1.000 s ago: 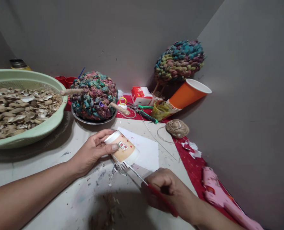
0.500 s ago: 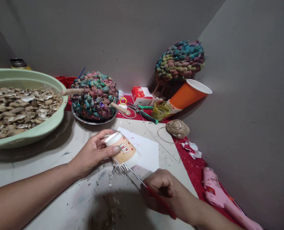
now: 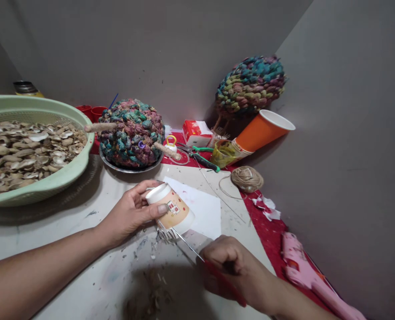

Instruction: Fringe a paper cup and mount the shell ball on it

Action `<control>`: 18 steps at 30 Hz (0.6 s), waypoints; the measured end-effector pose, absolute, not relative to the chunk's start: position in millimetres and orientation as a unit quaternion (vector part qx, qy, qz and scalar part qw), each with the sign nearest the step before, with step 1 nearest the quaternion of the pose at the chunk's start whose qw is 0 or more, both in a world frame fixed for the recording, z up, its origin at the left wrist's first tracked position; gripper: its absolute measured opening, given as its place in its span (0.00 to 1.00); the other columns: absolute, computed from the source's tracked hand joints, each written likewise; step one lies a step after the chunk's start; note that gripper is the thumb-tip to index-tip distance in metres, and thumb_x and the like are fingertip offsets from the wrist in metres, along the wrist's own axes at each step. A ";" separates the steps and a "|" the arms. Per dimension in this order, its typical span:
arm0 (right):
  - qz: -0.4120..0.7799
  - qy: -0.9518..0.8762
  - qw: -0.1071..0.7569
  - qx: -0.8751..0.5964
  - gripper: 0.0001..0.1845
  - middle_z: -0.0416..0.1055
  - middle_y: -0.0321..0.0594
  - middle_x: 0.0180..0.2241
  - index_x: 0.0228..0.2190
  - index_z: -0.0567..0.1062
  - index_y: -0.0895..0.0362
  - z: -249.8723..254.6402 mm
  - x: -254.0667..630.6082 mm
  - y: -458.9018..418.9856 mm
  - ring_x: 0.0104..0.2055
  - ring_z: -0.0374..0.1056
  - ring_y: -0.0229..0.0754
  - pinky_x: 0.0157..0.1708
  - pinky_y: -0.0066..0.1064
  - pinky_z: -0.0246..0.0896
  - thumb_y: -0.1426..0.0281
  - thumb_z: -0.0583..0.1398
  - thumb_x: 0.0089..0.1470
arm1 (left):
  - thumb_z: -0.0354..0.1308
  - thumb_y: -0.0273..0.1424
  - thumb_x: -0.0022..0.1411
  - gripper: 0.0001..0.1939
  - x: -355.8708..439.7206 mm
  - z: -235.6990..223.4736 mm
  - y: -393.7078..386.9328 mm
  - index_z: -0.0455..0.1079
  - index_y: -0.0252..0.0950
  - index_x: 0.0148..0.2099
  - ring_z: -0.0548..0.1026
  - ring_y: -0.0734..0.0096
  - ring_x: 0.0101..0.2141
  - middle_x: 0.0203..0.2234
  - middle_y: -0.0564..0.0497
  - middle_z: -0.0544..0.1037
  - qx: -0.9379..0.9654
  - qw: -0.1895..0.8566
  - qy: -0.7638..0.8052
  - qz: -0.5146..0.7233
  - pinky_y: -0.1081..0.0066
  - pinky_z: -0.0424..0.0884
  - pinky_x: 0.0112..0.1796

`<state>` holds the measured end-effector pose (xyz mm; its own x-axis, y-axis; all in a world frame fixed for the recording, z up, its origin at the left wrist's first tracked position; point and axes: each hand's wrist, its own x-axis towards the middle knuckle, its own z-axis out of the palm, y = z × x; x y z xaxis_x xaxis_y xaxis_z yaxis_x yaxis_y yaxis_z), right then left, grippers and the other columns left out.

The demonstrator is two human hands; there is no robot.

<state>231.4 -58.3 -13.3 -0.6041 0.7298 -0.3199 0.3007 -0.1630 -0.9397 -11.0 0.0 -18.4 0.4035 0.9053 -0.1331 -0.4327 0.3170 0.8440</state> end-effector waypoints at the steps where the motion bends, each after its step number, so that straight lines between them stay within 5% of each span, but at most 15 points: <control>1: 0.642 -0.625 0.164 -0.412 0.35 0.46 0.27 0.13 0.12 0.52 0.57 -13.3 231.1 -58.2 0.18 0.41 0.28 0.17 0.25 0.36 0.56 0.67 0.51 | 0.73 0.28 0.52 0.20 -10.7 -18.5 0.0 0.74 0.40 0.48 0.79 0.67 0.39 0.41 0.50 0.82 0.377 0.748 0.313 0.447 0.67 0.73 0.43; 18: 0.631 -0.653 0.201 -0.368 0.30 0.53 0.32 0.15 0.14 0.57 0.57 -16.6 235.2 -54.9 0.19 0.48 0.30 0.18 0.25 0.40 0.53 0.65 0.52 | 0.73 0.32 0.52 0.21 -15.0 -10.1 4.6 0.73 0.38 0.47 0.80 0.67 0.36 0.37 0.50 0.84 0.324 0.748 0.334 0.473 0.67 0.71 0.42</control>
